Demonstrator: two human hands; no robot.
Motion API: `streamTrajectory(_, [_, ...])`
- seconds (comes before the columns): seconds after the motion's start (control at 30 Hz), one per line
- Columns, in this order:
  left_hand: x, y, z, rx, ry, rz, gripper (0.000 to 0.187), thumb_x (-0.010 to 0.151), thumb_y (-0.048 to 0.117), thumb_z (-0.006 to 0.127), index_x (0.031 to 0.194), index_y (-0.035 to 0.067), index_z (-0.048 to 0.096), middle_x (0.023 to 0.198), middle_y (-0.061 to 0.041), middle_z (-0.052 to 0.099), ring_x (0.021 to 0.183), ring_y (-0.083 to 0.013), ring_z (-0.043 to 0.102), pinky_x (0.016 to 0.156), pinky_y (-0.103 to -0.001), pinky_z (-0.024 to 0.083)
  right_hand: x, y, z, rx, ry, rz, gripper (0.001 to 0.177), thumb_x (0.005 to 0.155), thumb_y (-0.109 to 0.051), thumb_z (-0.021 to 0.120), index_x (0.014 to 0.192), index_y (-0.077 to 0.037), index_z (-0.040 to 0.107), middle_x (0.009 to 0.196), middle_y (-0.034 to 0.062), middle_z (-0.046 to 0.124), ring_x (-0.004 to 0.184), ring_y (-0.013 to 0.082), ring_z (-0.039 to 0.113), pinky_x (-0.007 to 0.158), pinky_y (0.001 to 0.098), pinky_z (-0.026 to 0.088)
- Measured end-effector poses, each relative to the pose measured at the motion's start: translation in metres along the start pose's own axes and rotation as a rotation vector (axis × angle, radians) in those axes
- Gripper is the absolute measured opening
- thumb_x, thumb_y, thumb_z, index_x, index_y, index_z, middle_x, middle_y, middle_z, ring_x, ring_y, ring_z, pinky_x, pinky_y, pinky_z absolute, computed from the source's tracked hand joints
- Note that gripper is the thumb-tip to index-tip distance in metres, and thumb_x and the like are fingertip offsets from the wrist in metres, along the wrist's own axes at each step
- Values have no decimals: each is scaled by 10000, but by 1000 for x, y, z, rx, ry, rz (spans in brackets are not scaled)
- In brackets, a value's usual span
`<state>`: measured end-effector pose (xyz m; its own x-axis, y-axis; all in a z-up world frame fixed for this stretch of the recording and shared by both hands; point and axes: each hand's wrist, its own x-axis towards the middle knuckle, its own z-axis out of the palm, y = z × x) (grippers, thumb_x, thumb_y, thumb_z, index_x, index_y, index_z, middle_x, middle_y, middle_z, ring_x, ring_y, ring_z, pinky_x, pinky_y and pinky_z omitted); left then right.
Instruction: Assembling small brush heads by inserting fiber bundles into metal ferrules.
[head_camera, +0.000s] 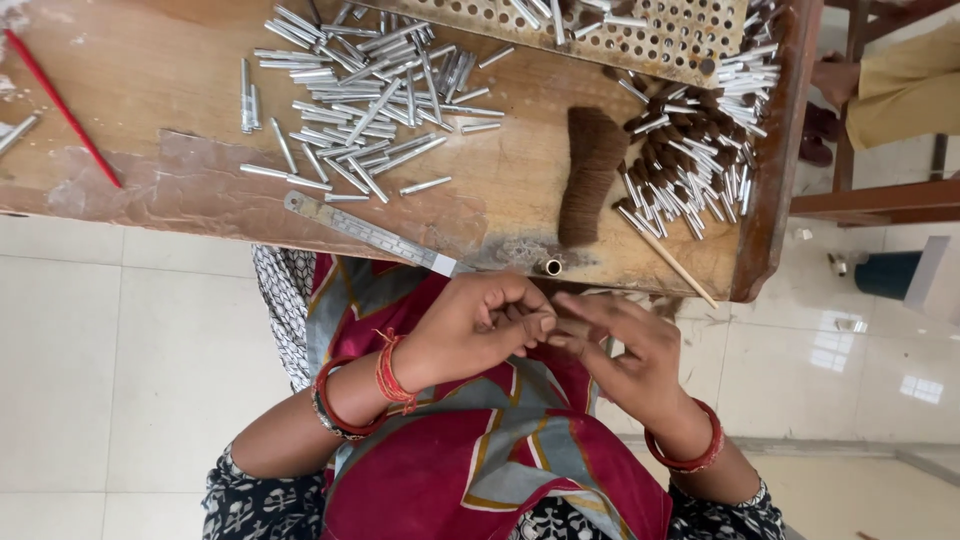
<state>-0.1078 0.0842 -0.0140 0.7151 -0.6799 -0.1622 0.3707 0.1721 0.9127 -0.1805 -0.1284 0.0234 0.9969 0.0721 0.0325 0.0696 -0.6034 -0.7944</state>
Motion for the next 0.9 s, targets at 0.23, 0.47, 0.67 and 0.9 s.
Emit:
streamTrajectory(0.23, [0, 0, -2, 48, -78, 23, 105, 989, 86, 686, 981, -18, 702, 869, -19, 721, 726, -53, 671, 631, -209, 595, 4, -3, 6, -74, 99, -395, 329, 811, 32, 800, 1132, -1, 734, 1077, 124, 761, 942, 220, 764, 792, 296, 607])
streamTrajectory(0.47, [4, -8, -12, 12, -179, -29, 119, 996, 104, 672, 992, -11, 704, 874, -30, 737, 727, -64, 687, 657, -227, 605, 3, -4, 10, -186, 152, -499, 328, 802, 91, 759, 1118, 5, 733, 1054, 140, 759, 916, 246, 766, 785, 317, 615])
streamTrajectory(0.67, [19, 40, -37, 601, 106, 294, 85, 916, 101, 716, 954, 26, 706, 865, -78, 724, 752, -191, 708, 659, -311, 568, 6, -9, 8, -170, 239, -437, 315, 810, 148, 707, 1097, 19, 721, 1021, 146, 765, 901, 225, 771, 785, 300, 616])
streamTrajectory(0.9, [100, 59, -85, 1281, 440, 559, 155, 827, 131, 772, 956, 62, 720, 1001, -135, 649, 909, -352, 648, 734, -466, 523, 6, -13, 4, -123, 266, -373, 315, 799, 177, 672, 1082, 51, 732, 980, 151, 770, 864, 204, 771, 768, 284, 618])
